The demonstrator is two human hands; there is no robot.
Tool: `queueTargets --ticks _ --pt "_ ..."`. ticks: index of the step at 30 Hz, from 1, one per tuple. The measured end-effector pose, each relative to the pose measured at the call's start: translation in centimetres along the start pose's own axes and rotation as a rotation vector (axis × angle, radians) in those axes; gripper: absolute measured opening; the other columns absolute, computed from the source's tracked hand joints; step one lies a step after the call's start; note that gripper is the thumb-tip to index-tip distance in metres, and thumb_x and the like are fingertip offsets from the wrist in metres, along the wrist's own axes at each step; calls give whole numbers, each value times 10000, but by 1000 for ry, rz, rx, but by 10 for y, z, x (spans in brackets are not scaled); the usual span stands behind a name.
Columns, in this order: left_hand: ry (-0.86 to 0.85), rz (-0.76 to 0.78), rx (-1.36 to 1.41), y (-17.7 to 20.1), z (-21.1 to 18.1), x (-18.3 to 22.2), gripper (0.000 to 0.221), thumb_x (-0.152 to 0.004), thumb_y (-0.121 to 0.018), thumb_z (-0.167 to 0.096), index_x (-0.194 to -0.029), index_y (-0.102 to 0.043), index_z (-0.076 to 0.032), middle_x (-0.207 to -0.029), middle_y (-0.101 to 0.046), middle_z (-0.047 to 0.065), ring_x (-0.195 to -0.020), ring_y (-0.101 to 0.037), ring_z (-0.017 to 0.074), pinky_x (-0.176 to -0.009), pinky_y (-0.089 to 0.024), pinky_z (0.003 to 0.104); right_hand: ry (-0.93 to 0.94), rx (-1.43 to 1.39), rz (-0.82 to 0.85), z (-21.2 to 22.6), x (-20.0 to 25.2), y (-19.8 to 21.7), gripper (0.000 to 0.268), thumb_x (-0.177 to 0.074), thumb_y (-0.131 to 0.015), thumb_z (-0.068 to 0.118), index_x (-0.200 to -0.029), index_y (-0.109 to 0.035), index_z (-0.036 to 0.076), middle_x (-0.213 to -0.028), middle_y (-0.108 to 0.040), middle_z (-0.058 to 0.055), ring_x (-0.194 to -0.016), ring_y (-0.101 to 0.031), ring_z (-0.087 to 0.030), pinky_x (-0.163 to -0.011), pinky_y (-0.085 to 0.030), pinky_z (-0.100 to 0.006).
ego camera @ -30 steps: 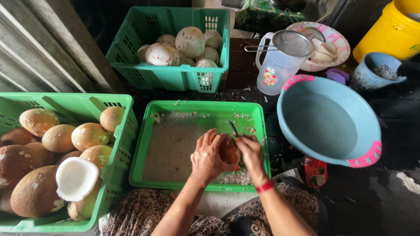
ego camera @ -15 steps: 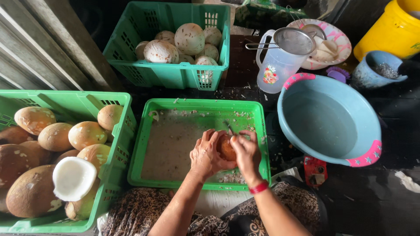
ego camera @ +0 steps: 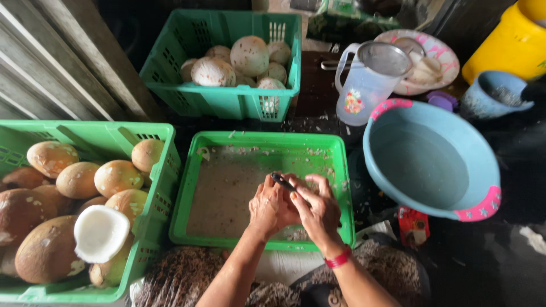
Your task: The person peels a coconut using a small blade, removing the outer brown husk to reveal the white shell, while placing the debris into a green plastic tray.
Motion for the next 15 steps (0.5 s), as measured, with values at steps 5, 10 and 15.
queueTargets --ticks 5,10,15 --pt "-103 3 84 17 -7 2 1010 -397 -913 -538 -1307 -552 -288 -1320 -523 87 -1094 -630 476 -923 -562 579 -271 -273 43 -63 -35 -28 330 -918 -678 404 -1122 -787 169 -1261 -624 -49 -1049 -683 -324 -952 -489 -381" --pt "-30 39 48 6 -1 -2 820 -559 -861 -465 -1304 -543 -333 -1337 -514 36 -1089 -641 425 -919 -567 524 81 33 -20 -5 -6 -4 268 -886 -718 342 -1134 -798 280 -1198 -634 -24 -1033 -669 -298 -903 -523 -370" --pt "-73 48 95 18 -7 1 1000 -408 -915 -531 -1309 -549 -297 -1356 -517 72 -1131 -615 477 -946 -548 588 -381 -276 100 -62 -41 -31 319 -950 -674 424 -1073 -804 160 -1234 -633 -21 -873 -729 -230 -776 -514 -290"
Point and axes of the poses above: each hand's wrist, its own x-axis away from the middle knuckle, its own y-axis out of the back of the hand, z = x × y, the point moved 1 cm from there along -x, towards the middle knuckle
